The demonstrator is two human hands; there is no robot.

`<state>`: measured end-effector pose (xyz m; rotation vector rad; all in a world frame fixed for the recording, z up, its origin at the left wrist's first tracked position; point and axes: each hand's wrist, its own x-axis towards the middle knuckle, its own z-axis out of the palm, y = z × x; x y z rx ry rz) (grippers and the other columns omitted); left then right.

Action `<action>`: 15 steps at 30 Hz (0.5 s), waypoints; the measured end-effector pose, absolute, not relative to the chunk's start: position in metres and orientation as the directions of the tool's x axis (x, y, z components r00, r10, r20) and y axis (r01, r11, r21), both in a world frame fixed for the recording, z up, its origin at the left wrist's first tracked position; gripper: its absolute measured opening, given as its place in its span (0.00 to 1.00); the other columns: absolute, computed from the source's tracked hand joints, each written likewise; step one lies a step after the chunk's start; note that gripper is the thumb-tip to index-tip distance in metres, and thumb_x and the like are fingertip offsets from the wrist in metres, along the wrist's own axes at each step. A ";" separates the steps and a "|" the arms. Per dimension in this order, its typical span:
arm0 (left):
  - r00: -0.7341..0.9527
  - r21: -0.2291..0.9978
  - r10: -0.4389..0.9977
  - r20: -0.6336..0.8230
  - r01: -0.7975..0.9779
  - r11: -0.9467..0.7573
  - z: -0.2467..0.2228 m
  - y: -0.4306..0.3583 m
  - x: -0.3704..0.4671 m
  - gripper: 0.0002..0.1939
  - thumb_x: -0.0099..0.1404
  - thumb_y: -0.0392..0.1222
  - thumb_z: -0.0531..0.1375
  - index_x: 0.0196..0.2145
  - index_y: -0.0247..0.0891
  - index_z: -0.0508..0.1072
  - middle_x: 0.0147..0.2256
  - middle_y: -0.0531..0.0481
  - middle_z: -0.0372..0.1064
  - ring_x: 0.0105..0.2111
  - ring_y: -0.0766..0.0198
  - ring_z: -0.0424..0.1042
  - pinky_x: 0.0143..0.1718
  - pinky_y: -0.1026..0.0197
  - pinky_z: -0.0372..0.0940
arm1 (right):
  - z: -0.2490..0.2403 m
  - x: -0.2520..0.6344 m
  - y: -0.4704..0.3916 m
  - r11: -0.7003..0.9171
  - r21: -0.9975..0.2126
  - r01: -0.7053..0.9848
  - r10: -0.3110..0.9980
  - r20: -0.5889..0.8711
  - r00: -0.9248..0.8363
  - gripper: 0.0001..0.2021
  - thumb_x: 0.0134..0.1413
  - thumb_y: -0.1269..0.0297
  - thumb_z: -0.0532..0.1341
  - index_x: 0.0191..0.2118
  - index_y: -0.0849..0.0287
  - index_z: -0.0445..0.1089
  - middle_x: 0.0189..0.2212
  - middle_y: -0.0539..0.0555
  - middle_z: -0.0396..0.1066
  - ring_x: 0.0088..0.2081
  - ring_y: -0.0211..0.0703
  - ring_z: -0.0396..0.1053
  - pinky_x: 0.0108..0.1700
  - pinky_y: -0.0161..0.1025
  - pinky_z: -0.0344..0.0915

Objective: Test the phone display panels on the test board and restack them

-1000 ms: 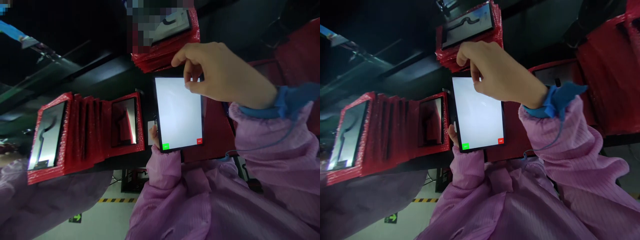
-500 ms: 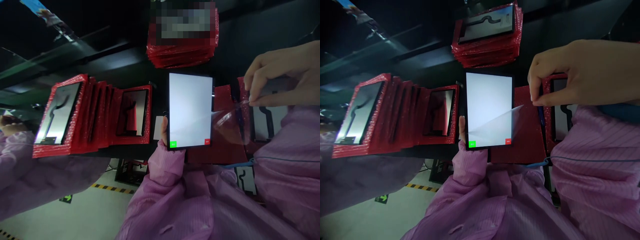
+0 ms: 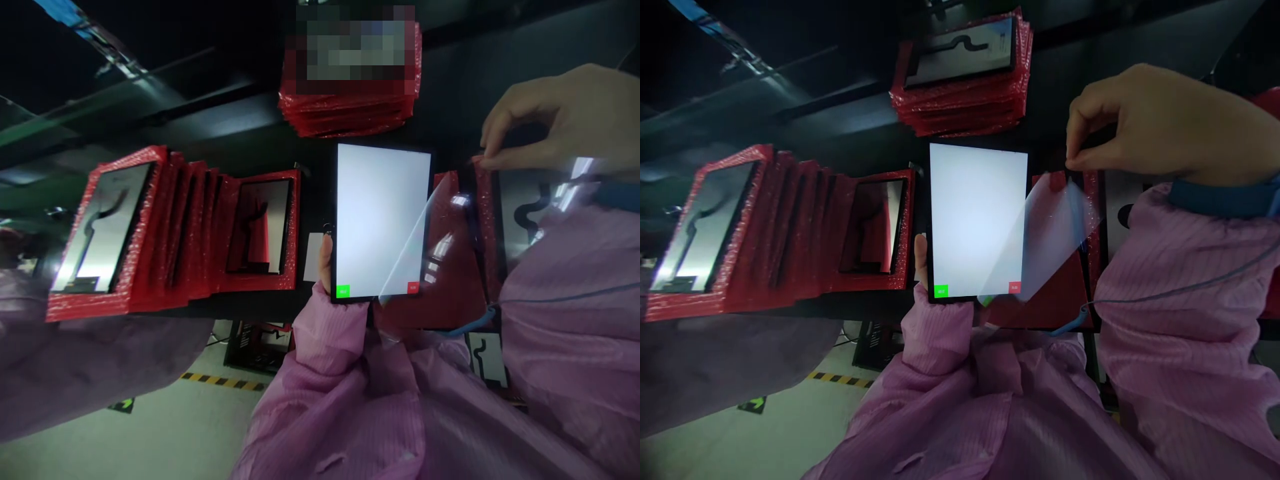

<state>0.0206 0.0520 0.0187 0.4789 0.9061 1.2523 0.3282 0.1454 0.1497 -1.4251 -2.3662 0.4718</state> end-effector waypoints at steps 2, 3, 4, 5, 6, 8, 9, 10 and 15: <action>0.053 0.744 0.948 -0.314 -0.606 0.280 0.019 0.052 0.021 0.27 0.69 0.65 0.53 0.48 0.42 0.79 0.56 0.51 0.74 0.65 0.51 0.63 0.61 0.52 0.69 | 0.154 0.318 0.145 0.414 -0.470 0.779 0.904 0.114 -0.411 0.16 0.51 0.42 0.56 0.30 0.46 0.72 0.33 0.49 0.75 0.32 0.36 0.69 0.40 0.44 0.66; 0.044 0.746 0.951 -0.307 -0.609 0.269 0.019 0.052 0.022 0.27 0.69 0.65 0.53 0.48 0.42 0.79 0.56 0.51 0.75 0.65 0.51 0.64 0.61 0.51 0.69 | 0.156 0.313 0.144 0.392 -0.474 0.789 0.914 0.103 -0.392 0.14 0.51 0.44 0.57 0.29 0.47 0.71 0.33 0.49 0.75 0.32 0.36 0.69 0.41 0.43 0.66; 0.035 0.751 0.953 -0.301 -0.607 0.259 0.019 0.052 0.022 0.27 0.69 0.65 0.53 0.48 0.42 0.79 0.56 0.51 0.75 0.64 0.51 0.65 0.61 0.51 0.69 | 0.157 0.307 0.143 0.365 -0.468 0.805 0.926 0.089 -0.368 0.11 0.52 0.48 0.58 0.29 0.47 0.71 0.33 0.49 0.75 0.32 0.36 0.69 0.42 0.43 0.66; 0.028 0.758 0.955 -0.297 -0.601 0.253 0.018 0.052 0.022 0.27 0.68 0.65 0.53 0.47 0.42 0.79 0.55 0.50 0.75 0.64 0.51 0.66 0.60 0.51 0.69 | 0.158 0.301 0.142 0.340 -0.457 0.822 0.936 0.081 -0.341 0.08 0.52 0.52 0.61 0.30 0.47 0.71 0.34 0.49 0.76 0.33 0.36 0.70 0.42 0.41 0.66; 0.023 0.768 0.957 -0.291 -0.590 0.247 0.017 0.052 0.022 0.27 0.68 0.65 0.53 0.47 0.42 0.79 0.55 0.50 0.75 0.64 0.51 0.66 0.60 0.50 0.70 | 0.158 0.295 0.141 0.318 -0.447 0.836 0.945 0.077 -0.318 0.04 0.52 0.56 0.63 0.30 0.47 0.71 0.35 0.48 0.76 0.35 0.37 0.70 0.44 0.40 0.67; 0.009 0.793 0.964 -0.264 -0.567 0.223 0.013 0.053 0.021 0.27 0.68 0.66 0.54 0.47 0.43 0.79 0.54 0.50 0.76 0.63 0.50 0.68 0.60 0.50 0.70 | 0.155 0.281 0.140 0.302 -0.456 0.837 0.952 0.099 -0.289 0.02 0.53 0.63 0.65 0.33 0.48 0.72 0.38 0.50 0.76 0.38 0.39 0.72 0.48 0.39 0.68; 0.012 0.801 0.969 -0.249 -0.559 0.213 0.011 0.054 0.020 0.28 0.67 0.66 0.54 0.47 0.43 0.79 0.54 0.50 0.76 0.62 0.50 0.68 0.60 0.50 0.70 | 0.152 0.273 0.141 0.305 -0.471 0.828 0.952 0.132 -0.276 0.02 0.55 0.64 0.65 0.35 0.49 0.73 0.40 0.52 0.76 0.42 0.42 0.73 0.52 0.40 0.68; 0.028 0.804 0.971 -0.237 -0.555 0.213 0.010 0.055 0.020 0.28 0.67 0.67 0.53 0.47 0.43 0.79 0.53 0.49 0.77 0.61 0.50 0.69 0.60 0.50 0.69 | 0.149 0.265 0.141 0.309 -0.485 0.818 0.951 0.171 -0.258 0.03 0.57 0.64 0.64 0.38 0.51 0.74 0.44 0.54 0.76 0.46 0.45 0.72 0.56 0.42 0.66; 0.163 0.779 0.955 -0.249 -0.553 0.297 0.012 0.061 0.022 0.32 0.67 0.70 0.51 0.47 0.43 0.79 0.52 0.47 0.78 0.58 0.48 0.72 0.55 0.47 0.73 | 0.125 0.225 0.144 0.315 -0.564 0.763 0.944 0.272 -0.188 0.17 0.61 0.63 0.59 0.55 0.53 0.68 0.62 0.59 0.65 0.66 0.55 0.57 0.69 0.52 0.53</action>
